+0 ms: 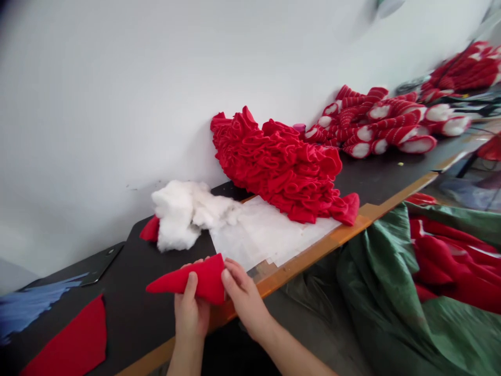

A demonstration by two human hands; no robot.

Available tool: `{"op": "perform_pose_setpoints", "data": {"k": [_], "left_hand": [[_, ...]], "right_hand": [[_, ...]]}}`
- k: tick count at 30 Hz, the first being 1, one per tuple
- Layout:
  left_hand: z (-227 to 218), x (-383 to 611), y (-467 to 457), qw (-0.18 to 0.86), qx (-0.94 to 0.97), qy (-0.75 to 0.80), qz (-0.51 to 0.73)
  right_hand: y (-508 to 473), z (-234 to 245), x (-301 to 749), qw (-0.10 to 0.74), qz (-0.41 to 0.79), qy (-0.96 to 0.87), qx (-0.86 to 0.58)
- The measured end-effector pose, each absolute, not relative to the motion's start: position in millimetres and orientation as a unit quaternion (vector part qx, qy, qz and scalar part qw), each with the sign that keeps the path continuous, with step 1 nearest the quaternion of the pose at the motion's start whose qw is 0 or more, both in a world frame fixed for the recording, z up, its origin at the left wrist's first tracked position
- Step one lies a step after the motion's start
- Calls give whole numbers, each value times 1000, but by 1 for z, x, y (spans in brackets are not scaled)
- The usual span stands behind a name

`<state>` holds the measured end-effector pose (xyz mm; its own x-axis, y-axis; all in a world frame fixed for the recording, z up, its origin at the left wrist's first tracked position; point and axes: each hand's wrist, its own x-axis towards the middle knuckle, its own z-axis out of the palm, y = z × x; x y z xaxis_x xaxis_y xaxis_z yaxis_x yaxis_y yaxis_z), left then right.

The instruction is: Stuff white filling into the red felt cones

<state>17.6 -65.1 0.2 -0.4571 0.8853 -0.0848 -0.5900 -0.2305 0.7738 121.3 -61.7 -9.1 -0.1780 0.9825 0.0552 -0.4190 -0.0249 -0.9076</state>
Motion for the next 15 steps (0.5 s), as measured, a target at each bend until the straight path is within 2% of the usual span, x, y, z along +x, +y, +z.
{"op": "perform_pose_setpoints", "data": {"k": [3, 6, 12, 15], "left_hand": [[-7, 22, -62, 506, 154, 370, 764], [-13, 28, -63, 527, 174, 360, 750], [-11, 29, -59, 493, 156, 398, 758], [-7, 31, -58, 495, 144, 378, 769]], "right_hand": [[-65, -18, 117, 571, 525, -531, -341], [-58, -19, 114, 586, 473, -545, -368], [-49, -18, 117, 573, 547, -479, -378], [-54, -24, 121, 589, 536, -473, -377]]}}
